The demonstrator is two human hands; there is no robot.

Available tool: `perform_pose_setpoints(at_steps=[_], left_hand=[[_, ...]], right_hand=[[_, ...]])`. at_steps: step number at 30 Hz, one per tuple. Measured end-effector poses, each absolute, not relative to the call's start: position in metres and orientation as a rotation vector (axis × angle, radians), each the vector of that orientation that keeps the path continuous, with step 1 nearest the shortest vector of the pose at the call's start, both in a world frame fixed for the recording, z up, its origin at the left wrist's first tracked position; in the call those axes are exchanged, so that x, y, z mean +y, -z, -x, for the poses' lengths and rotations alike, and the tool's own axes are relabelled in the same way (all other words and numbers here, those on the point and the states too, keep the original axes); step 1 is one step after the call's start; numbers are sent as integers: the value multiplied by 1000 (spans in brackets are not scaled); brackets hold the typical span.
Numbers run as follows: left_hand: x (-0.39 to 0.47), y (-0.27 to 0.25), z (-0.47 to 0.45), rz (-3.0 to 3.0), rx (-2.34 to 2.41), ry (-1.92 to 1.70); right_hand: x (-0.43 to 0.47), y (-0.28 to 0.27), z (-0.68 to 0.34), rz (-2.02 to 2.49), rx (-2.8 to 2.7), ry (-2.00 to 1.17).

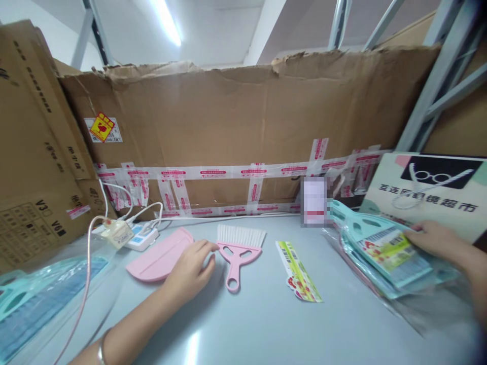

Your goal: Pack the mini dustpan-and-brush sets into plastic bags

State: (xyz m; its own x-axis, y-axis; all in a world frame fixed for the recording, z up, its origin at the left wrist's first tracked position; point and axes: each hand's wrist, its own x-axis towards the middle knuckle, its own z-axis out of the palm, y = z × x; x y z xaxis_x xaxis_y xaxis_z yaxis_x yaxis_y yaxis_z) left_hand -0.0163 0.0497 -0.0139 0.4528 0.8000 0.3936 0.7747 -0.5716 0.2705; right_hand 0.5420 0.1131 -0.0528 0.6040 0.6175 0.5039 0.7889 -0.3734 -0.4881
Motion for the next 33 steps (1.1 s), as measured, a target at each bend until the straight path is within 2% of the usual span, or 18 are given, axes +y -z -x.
perform_pose_setpoints(at_steps=[3,5,10,15,20,25,29,33], left_hand=[[56,-8,36,-2780,1454,-666],[58,-21,49,-2885,1513,-453],[61,-15,59,-3054,1572,55],[71,-1,55,-3218,1476,140],[76,-22,67,-3337,1425,-168],[59,-57,81,-3377,1696,-967],[40,-66,79,-2806,2126,-1586],[32,-61,60,-2235,2072,-1542]], right_hand=[[113,42,-539,2316,-1087,157],[110,36,-530,2402,-1092,163],[98,25,-497,2512,-1129,312],[95,17,-482,2273,-1122,539],[93,9,-459,1854,-1186,686],[85,-8,-424,1508,-1287,802],[79,-16,-386,1286,-1390,850],[73,-2,-321,1090,-1791,653]])
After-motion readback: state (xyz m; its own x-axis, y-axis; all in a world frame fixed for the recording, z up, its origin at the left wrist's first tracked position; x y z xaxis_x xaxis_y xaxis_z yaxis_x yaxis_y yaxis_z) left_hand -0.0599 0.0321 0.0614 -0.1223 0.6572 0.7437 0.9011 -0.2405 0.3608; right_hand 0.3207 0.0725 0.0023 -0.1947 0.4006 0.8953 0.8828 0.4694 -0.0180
